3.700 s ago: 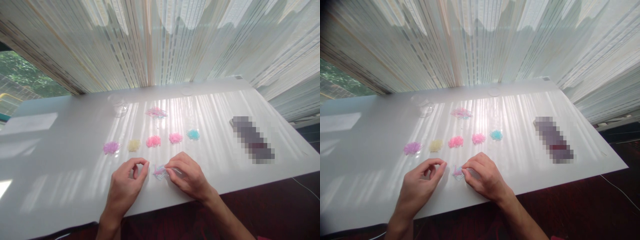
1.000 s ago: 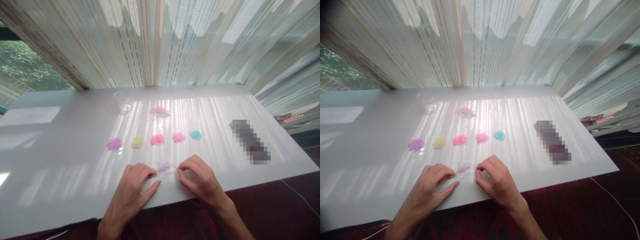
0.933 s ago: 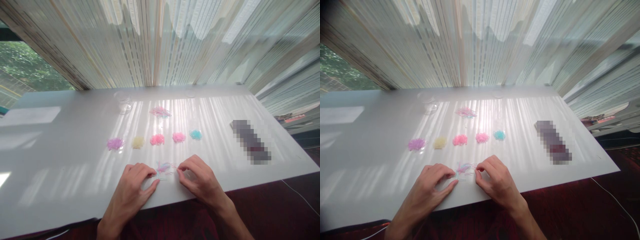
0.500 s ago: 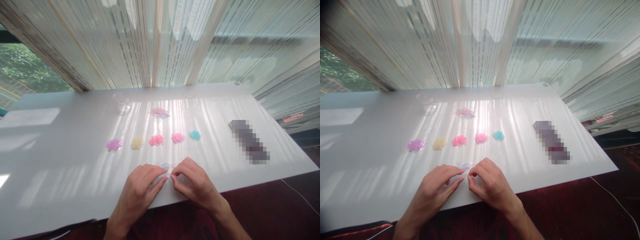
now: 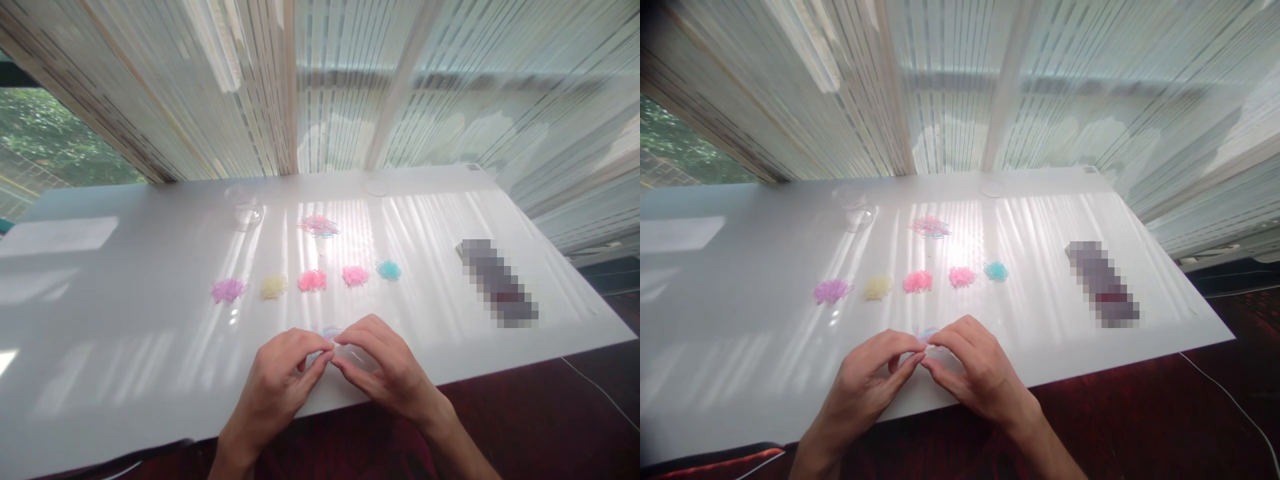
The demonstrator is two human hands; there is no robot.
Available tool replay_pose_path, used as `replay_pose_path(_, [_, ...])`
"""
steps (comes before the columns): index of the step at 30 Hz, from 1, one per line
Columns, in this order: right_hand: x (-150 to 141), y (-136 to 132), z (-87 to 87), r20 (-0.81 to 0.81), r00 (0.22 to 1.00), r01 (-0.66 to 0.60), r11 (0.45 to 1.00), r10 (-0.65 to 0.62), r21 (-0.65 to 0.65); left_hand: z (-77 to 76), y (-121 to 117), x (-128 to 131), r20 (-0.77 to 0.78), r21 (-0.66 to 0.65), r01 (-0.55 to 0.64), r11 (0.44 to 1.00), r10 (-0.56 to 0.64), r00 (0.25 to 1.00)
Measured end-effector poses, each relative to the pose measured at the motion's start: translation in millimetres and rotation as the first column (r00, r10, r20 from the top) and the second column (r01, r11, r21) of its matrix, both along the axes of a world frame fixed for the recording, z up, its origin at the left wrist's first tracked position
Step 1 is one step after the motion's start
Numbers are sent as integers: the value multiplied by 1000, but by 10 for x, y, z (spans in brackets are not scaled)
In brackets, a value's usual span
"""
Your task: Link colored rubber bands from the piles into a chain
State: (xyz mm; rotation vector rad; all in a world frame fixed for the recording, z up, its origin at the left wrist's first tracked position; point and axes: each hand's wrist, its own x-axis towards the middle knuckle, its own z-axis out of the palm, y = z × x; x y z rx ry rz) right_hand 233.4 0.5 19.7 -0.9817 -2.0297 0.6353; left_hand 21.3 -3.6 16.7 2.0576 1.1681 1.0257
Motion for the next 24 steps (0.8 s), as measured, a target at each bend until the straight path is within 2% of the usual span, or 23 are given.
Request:
replay_pose_path(5, [-21,12,-11,44,999,9,1000,-9,-6,-15,-8,-18,32,-58,-26,998,28,999])
replay_pose_path(10, [-15,33,14,-1,1000,30,999,-30,21,-11,-21,-48,38,-84,-44,995,48,998])
replay_pose_path(24, [-68,64,43,-16,1000,12,1000,-12,26,38,9,-43,110,-45,-21,999,25,994])
